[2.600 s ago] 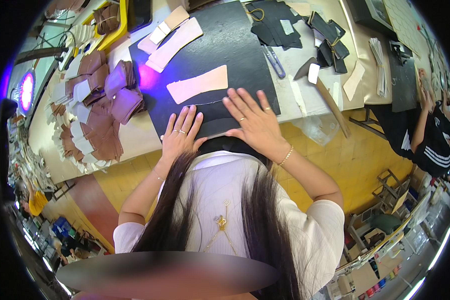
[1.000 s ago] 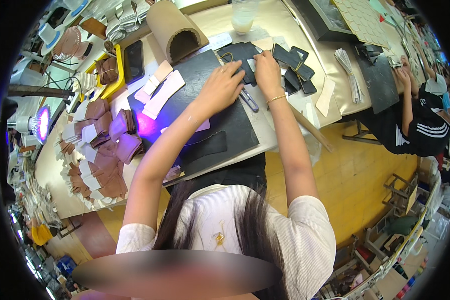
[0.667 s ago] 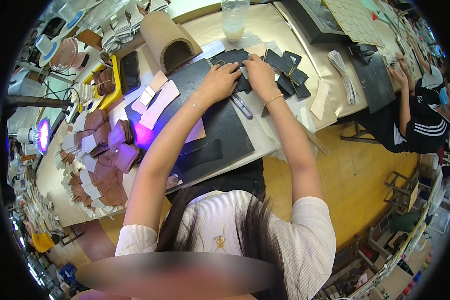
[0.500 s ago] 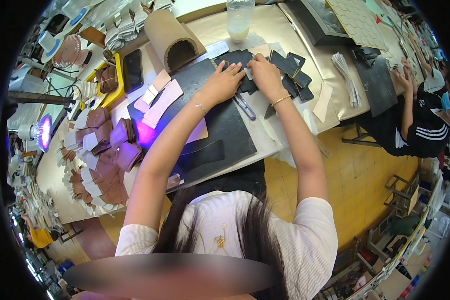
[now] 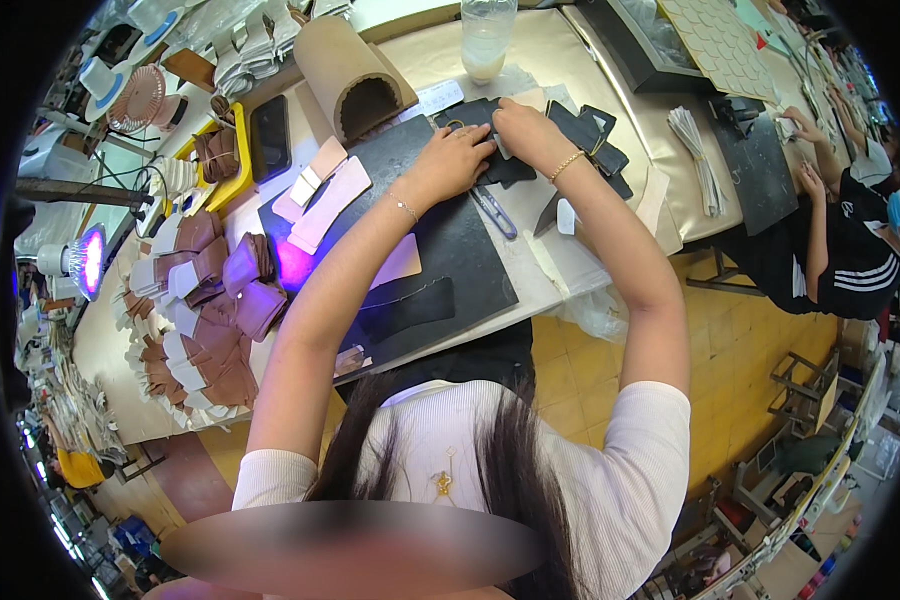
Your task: The person assembles small leather components by hand, aligning black and tan pieces on a work surface, pressing them together, and stacking the finished units. The person repeatedly picks up pieces, aligns edges, and places completed assemblies aside.
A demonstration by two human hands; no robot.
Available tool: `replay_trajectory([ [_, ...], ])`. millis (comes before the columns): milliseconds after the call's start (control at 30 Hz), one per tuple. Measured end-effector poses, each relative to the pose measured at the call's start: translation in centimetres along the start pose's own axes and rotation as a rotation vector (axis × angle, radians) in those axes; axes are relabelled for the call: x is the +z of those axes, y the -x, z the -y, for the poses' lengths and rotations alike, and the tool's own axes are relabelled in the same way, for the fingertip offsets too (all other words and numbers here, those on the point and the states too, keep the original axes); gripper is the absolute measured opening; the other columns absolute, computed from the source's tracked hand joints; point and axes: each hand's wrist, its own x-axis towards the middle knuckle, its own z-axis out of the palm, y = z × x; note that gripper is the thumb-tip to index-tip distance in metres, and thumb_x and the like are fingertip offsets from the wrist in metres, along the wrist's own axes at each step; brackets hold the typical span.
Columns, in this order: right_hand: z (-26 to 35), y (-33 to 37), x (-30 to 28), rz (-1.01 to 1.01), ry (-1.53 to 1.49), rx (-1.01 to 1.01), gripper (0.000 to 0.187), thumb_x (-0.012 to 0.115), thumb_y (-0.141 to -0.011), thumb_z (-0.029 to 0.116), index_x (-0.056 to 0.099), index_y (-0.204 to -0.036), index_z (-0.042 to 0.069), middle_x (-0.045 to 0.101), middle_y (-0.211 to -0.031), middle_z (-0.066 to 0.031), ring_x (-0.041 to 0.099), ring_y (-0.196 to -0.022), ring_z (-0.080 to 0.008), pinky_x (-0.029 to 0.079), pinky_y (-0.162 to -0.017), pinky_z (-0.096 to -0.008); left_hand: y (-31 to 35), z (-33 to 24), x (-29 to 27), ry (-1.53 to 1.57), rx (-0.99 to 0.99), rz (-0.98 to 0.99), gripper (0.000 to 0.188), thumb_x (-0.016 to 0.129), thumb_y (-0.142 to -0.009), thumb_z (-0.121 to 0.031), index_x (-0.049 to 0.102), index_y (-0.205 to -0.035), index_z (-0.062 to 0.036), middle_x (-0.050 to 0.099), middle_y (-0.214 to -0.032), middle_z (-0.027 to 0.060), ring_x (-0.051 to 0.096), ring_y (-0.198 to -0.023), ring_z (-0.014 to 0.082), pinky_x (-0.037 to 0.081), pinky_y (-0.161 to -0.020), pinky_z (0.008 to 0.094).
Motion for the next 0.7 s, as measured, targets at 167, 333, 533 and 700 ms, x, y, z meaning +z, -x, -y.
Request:
replay_trajectory([
  [167, 2.2, 2.8, -3.3, -0.024, -0.153, 0.081, 0.009, 0.062, -0.078, 0.005, 0.062, -0.084, -0.002, 0.061, -0.094, -0.0156, 0.067, -0.084, -0.0315, 0.055, -0.074, -0.0399, -0.4, 0.0, -0.1, 0.032, -0.008, -0.052, 0.023, 0.058, -0.092, -0.023, 0.068, -0.110, -0.0139, 0.056, -0.137, 0.0118, 0.053, -0.127, 0.0254, 0.039, -0.103, 0.0464],
  [333, 5.8, 9.7, -8.7, -0.176, -0.604, 0.236, 0.010, 0.065, -0.078, 0.002, 0.058, -0.086, 0.001, 0.061, -0.087, -0.0099, 0.068, -0.076, -0.0235, 0.052, -0.066, -0.0344, -0.7, -0.3, -0.6, 0.003, 0.019, -0.092, 0.023, 0.059, -0.088, -0.021, 0.069, -0.108, -0.0136, 0.060, -0.118, 0.0102, 0.056, -0.112, 0.0295, 0.042, -0.094, 0.0447],
  [533, 10.2, 15.0, -10.2, -0.330, -0.879, 0.451, 0.010, 0.066, -0.083, -0.006, 0.059, -0.089, -0.001, 0.069, -0.085, -0.0082, 0.071, -0.077, -0.0141, 0.056, -0.067, -0.0260, 0.6, -1.1, -4.1, 0.046, 0.035, -0.390, 0.027, 0.069, -0.083, -0.019, 0.061, -0.107, -0.0091, 0.056, -0.114, 0.0133, 0.053, -0.113, 0.0329, 0.042, -0.092, 0.0460],
  [700, 12.0, 15.0, -8.0, -0.254, -1.194, 0.470, 0.011, 0.068, -0.089, 0.000, 0.064, -0.098, -0.004, 0.068, -0.086, -0.0055, 0.070, -0.082, -0.0129, 0.055, -0.073, -0.0247, 11.5, -2.0, -7.7, 0.388, -0.156, -0.110, 0.026, 0.073, -0.081, -0.019, 0.061, -0.098, -0.0038, 0.056, -0.103, 0.0139, 0.056, -0.098, 0.0338, 0.046, -0.088, 0.0439],
])
